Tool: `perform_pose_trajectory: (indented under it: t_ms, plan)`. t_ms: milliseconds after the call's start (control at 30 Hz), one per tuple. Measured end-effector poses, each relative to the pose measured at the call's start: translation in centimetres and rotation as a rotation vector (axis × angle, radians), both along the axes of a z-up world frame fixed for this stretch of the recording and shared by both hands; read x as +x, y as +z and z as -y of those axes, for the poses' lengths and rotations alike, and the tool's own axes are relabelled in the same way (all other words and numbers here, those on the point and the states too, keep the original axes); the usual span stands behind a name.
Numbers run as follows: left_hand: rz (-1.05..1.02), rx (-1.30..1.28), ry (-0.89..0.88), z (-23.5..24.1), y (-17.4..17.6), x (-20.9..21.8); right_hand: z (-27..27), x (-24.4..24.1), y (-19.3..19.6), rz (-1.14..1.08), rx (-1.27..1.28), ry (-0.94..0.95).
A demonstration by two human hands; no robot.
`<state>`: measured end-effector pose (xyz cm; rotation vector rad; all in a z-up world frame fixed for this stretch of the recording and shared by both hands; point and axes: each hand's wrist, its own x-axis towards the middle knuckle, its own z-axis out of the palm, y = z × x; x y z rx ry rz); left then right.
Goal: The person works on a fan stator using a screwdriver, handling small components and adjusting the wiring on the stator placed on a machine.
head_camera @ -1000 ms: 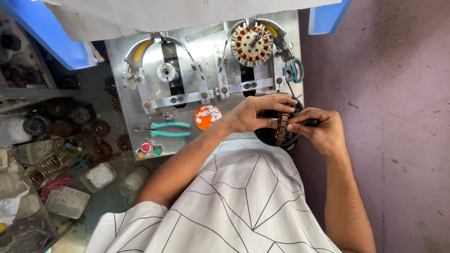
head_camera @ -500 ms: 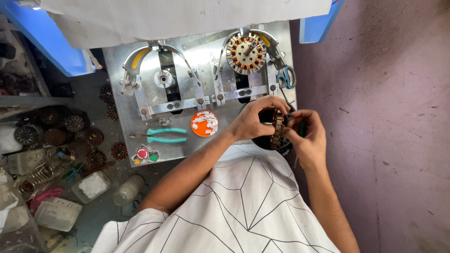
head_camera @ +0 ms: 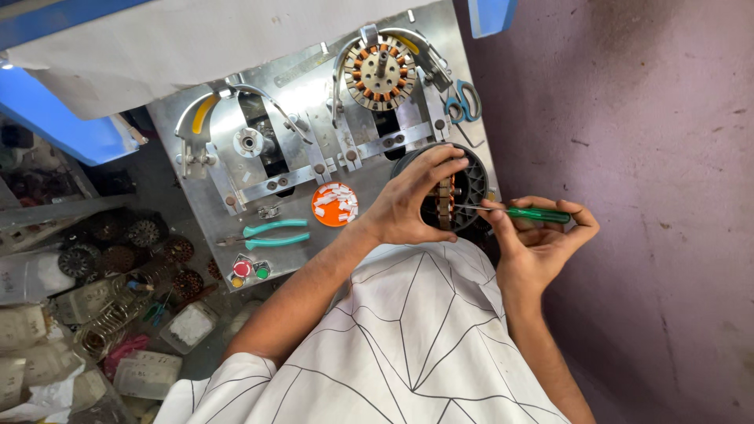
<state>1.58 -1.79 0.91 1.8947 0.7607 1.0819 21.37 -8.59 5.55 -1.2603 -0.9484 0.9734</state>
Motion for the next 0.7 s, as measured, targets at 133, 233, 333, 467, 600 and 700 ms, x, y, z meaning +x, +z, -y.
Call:
perform_pose_trajectory:
  t_ms: [133,233,333,467,600,700]
  plan:
    - [0.140,-0.232,-0.150,-1.3,-0.2,-1.6,0.4,-1.0,-0.5,0.373,0.195,0.029]
    - [0.191,-0.351,-0.219,-2.1,-0.5,-1.9,0.1,-1.2,-1.1,0.454,0.346,0.049]
    - [0.257,-0.445,-0.267,-2.4,-1.0,-1.7,0.3,-1.1,-1.6,0.481,0.427,0.051]
    - [0.275,-0.435,-0.282,-2.5,-1.5,-1.6,0.4,-0.9,-2.2,0.503,0.451,0.033]
    - [0.260,-0.437,-0.273,-2.7,-2.0,-1.5,-0.4,-0.9,-2.9,0.530,0.548,0.084]
    - [0.283,-0.443,-0.289,-2.8,-2.2,-1.6,-1.1,-1.1,-2.6,0.564,0.581,0.142]
